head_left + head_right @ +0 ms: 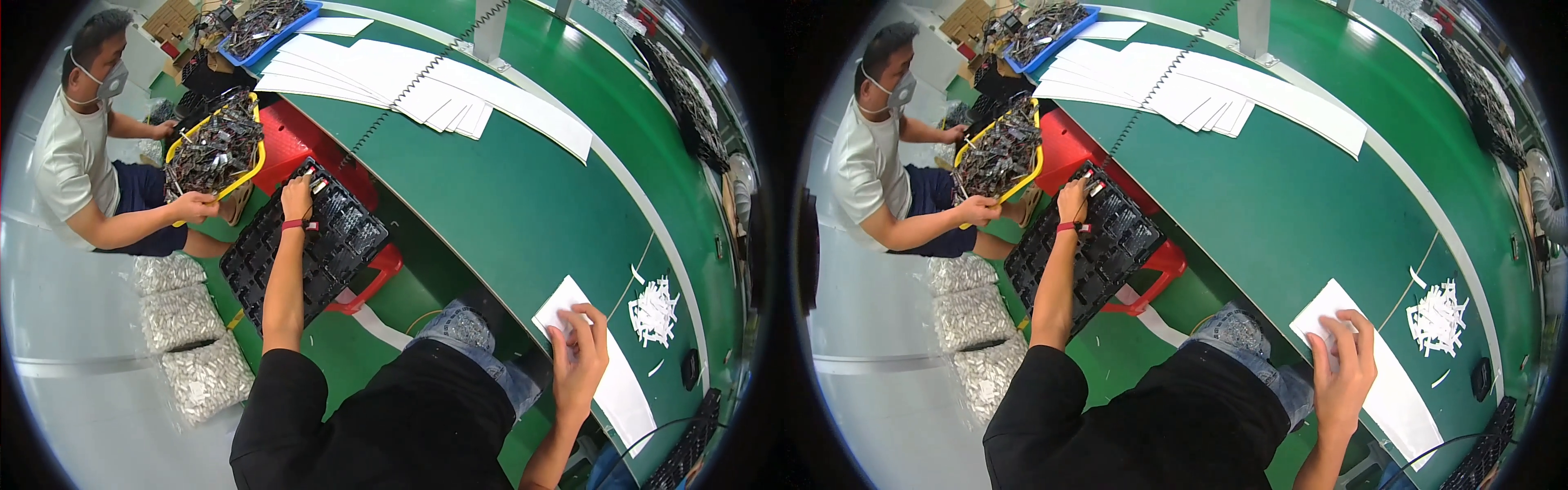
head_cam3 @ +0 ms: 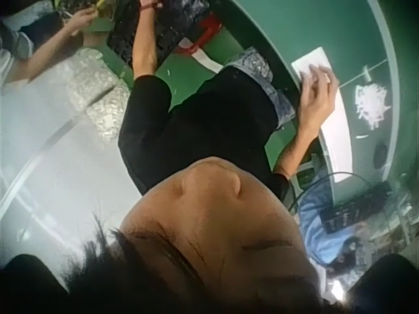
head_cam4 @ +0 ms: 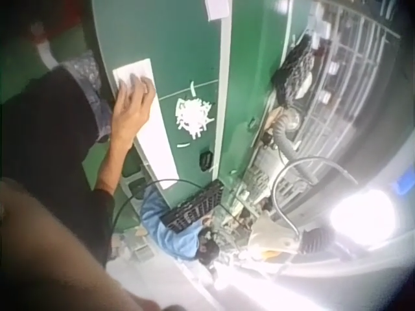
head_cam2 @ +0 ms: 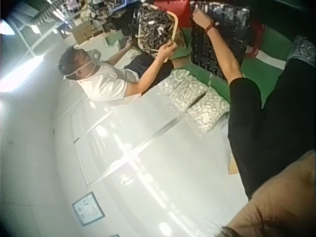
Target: The person assembles small electronic components by hand on an industrial production line, working with red components, white labels, and trays.
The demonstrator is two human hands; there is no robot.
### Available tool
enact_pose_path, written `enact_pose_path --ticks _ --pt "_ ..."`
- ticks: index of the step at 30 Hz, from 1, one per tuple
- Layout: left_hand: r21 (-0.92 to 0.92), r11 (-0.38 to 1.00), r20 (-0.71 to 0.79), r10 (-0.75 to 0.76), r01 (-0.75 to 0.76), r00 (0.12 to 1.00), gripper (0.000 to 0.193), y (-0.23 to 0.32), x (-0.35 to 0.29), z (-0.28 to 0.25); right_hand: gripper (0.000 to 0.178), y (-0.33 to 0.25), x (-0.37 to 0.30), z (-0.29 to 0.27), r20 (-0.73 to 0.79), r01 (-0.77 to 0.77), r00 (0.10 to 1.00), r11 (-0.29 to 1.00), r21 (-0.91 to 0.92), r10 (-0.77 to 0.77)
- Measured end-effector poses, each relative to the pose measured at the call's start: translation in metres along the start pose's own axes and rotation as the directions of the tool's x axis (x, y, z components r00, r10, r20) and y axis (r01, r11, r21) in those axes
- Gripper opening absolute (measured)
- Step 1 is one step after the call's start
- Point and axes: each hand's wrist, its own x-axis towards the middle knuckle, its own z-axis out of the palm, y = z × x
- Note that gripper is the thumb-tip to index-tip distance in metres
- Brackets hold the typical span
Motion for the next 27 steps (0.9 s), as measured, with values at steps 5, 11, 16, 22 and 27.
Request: enact_pose_path --ticks 5,11,16,22,27 --pt "-0.354 0.935 -0.105 -0.033 -0.007 0.994 0.038 0.026 -0.003 -0.032 0.036 0.003 0.001 0.002 -0.018 0.064 0.998 0.992 -0.113 -0.067" --pt "-0.918 -0.067 0.397 -0.203 0.392 0.895 0.038 0.066 -0.033 -0.083 0.035 0.002 0.003 -0.001 0.021 0.085 0.996 0.995 -0.056 -0.084" --pt "-0.669 -0.560 0.501 0.146 0.489 0.853 0.024 0.121 -0.065 -0.128 0.030 0.007 0.002 0.000 -0.024 0.066 0.997 0.997 -0.046 -0.067" --pt "-0.691 -0.431 0.529 0.244 0.580 0.812 0.026 0.189 -0.085 -0.197 0.029 0.015 0.003 0.006 -0.074 0.152 0.986 0.988 0.023 -0.150" --pt "-0.643 -0.503 0.541 0.236 0.578 0.807 0.016 0.216 -0.105 -0.243 0.028 0.018 0.002 0.008 -0.109 0.182 0.978 0.983 0.020 -0.179"
